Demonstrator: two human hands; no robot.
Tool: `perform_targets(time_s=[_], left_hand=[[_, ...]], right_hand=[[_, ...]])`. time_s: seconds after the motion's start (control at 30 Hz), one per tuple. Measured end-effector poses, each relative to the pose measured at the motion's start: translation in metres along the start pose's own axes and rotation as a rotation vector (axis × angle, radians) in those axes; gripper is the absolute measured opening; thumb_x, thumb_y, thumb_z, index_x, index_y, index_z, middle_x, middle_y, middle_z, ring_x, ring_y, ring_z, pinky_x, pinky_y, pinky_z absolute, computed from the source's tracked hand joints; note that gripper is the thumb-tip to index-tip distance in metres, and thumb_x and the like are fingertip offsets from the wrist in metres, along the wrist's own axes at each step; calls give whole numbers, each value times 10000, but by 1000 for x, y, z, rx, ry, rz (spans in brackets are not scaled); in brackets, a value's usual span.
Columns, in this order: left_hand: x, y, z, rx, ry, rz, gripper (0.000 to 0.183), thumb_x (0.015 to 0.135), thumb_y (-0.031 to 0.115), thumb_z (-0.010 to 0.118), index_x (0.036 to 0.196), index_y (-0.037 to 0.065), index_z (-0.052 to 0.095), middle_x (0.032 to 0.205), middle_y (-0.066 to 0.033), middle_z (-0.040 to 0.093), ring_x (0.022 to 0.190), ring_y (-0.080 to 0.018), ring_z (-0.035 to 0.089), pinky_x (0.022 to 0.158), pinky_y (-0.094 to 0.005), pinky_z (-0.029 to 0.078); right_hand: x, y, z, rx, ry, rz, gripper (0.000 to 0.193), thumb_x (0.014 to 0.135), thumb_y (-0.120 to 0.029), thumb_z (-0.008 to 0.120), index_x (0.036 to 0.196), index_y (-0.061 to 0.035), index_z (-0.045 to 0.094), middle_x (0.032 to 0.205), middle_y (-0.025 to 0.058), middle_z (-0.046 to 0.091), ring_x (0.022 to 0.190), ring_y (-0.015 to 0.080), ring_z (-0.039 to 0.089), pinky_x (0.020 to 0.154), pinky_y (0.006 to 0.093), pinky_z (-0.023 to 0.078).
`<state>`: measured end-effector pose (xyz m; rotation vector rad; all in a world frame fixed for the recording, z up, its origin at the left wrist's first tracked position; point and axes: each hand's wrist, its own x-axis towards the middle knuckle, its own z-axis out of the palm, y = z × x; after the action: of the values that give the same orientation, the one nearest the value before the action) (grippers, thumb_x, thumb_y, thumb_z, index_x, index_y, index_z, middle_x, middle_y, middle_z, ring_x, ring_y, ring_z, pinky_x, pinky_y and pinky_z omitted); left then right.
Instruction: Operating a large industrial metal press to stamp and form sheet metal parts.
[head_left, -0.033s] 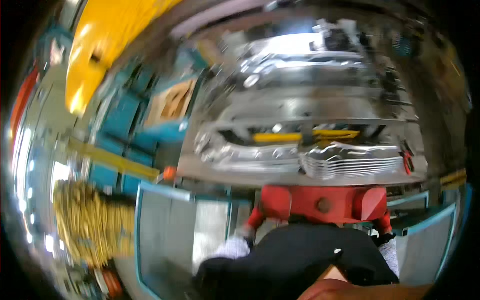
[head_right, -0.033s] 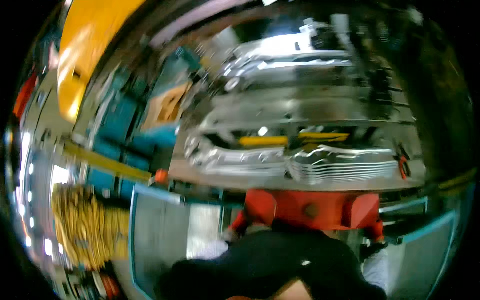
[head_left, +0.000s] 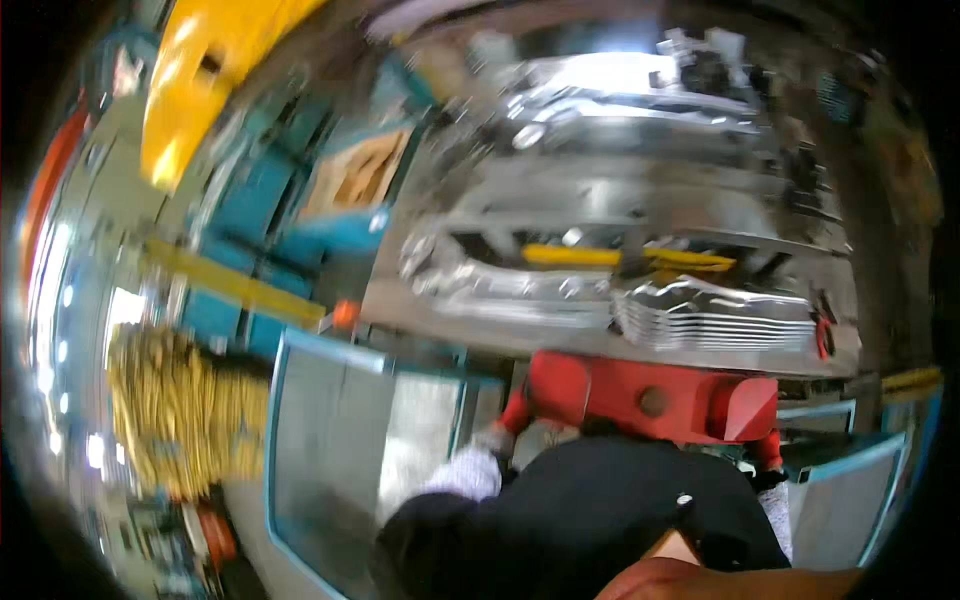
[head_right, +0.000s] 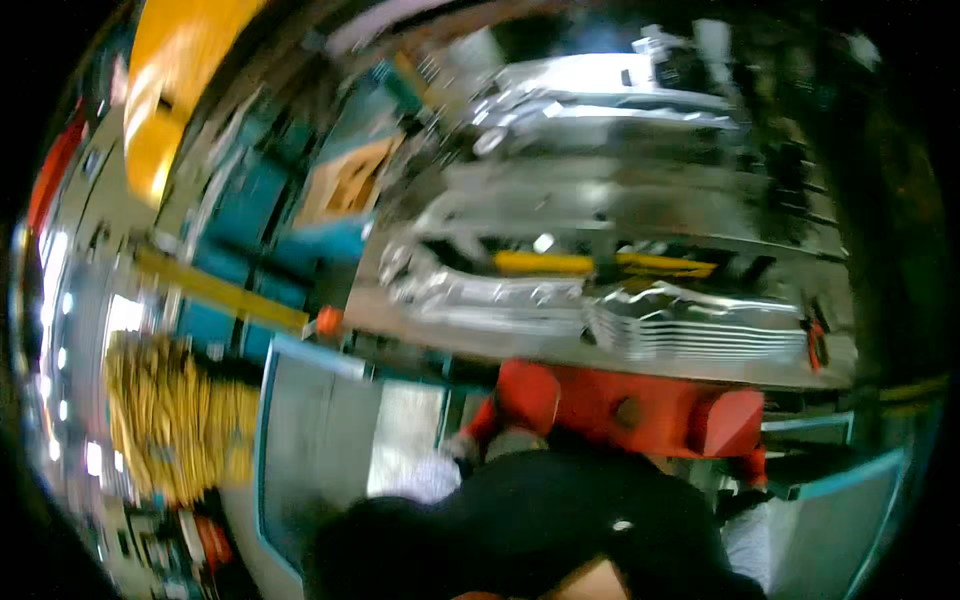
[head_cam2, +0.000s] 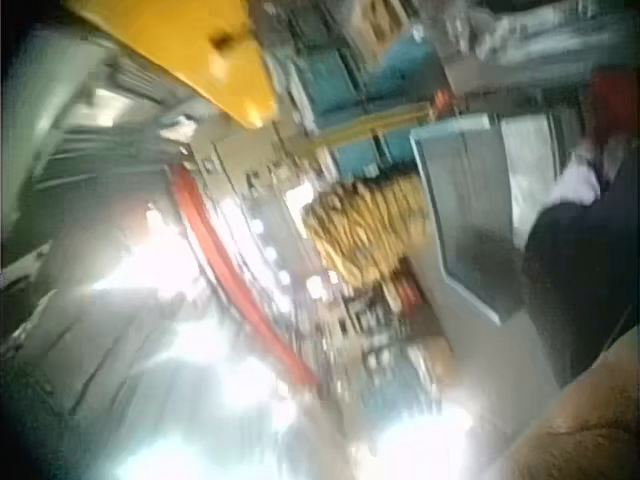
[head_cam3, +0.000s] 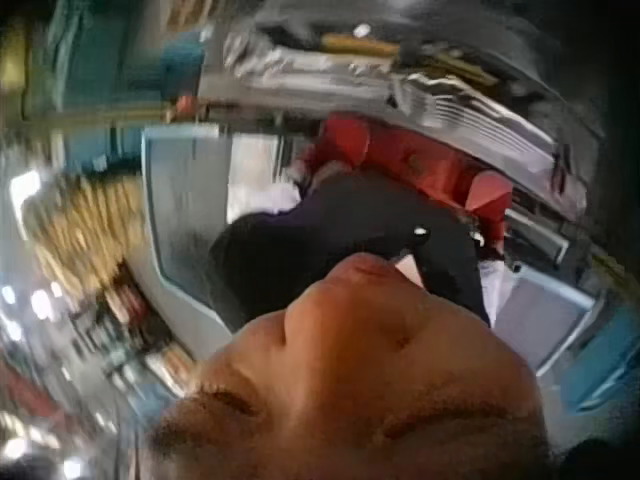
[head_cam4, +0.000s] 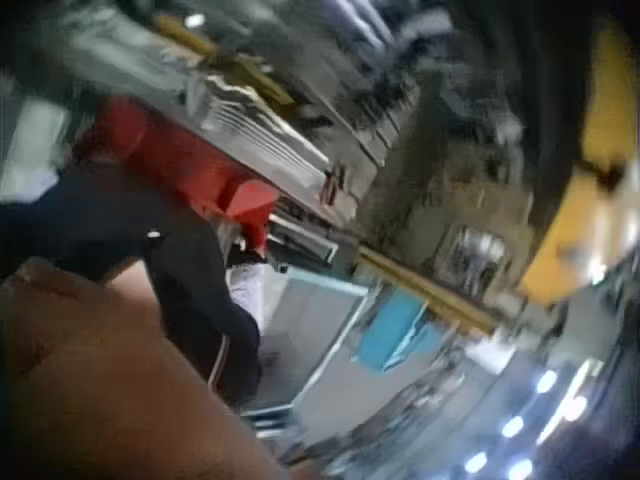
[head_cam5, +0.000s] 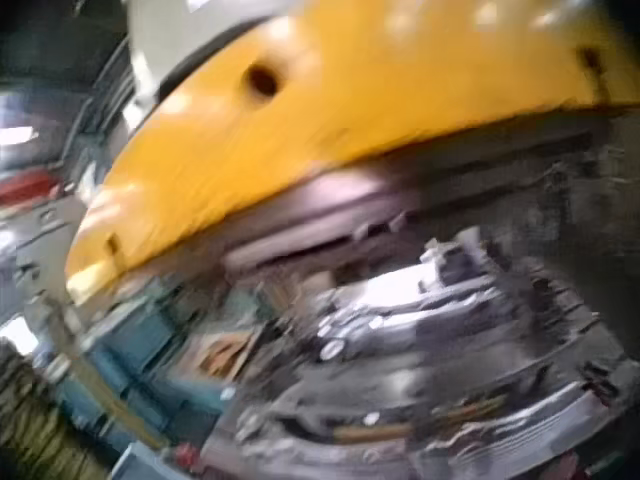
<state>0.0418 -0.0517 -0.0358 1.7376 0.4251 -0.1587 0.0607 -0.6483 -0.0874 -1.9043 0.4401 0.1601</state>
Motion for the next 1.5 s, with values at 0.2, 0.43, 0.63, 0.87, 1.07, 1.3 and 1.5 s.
perform_targets(time_s=[0.2,0.43,0.63,0.87,1.07,1.3,1.5], left_hand=[[-3,-39,5,-91,-37,107,534,846,236,582,1288,36,359,1244,-165,490,1150,-274,469,966,-357,364],[6,-23,8,-237,-80,50,520,874,281,539,1301,53,349,1278,-137,466,1178,-273,445,973,-374,363],[5,-21,4,177,-116,129,458,944,259,383,1354,75,294,1341,-89,412,1231,-261,385,1027,-374,303],[-1,9,4,147,-219,287,504,894,198,472,1354,83,301,1339,-84,414,1227,-212,394,1021,-332,309],[-34,44,-54,-34,114,-26,503,827,138,600,1276,1,420,1273,-126,479,1155,-195,463,964,-304,361],[34,336,-54,169,-61,651,567,800,62,605,1307,-20,364,1242,-136,497,1161,-188,455,972,-293,353],[174,466,19,948,110,1408,732,628,313,746,1233,28,450,1156,-173,521,1078,-329,486,892,-416,395]], right_hand=[[47,31,15,-407,-96,-104,348,718,-153,675,1034,-43,578,916,68,619,717,168,593,585,298,474],[54,41,17,-559,-116,-177,365,712,-165,684,1035,-36,576,935,72,617,767,181,588,639,307,474],[57,49,14,-664,-104,-274,380,706,-176,692,1037,-30,574,951,76,615,810,192,584,686,316,474],[24,93,-17,-909,107,-587,399,699,-188,701,1038,-23,572,969,80,613,860,206,579,741,326,474],[-62,-86,15,566,550,-71,497,754,-164,647,1209,-68,473,1007,78,579,843,185,548,741,318,459],[-26,-361,25,-502,311,-858,646,748,-157,622,1339,-165,361,1212,191,482,1089,336,501,915,377,412],[50,-476,81,-865,373,-862,586,738,-209,609,1282,-129,405,1034,179,530,931,341,538,762,420,468]])
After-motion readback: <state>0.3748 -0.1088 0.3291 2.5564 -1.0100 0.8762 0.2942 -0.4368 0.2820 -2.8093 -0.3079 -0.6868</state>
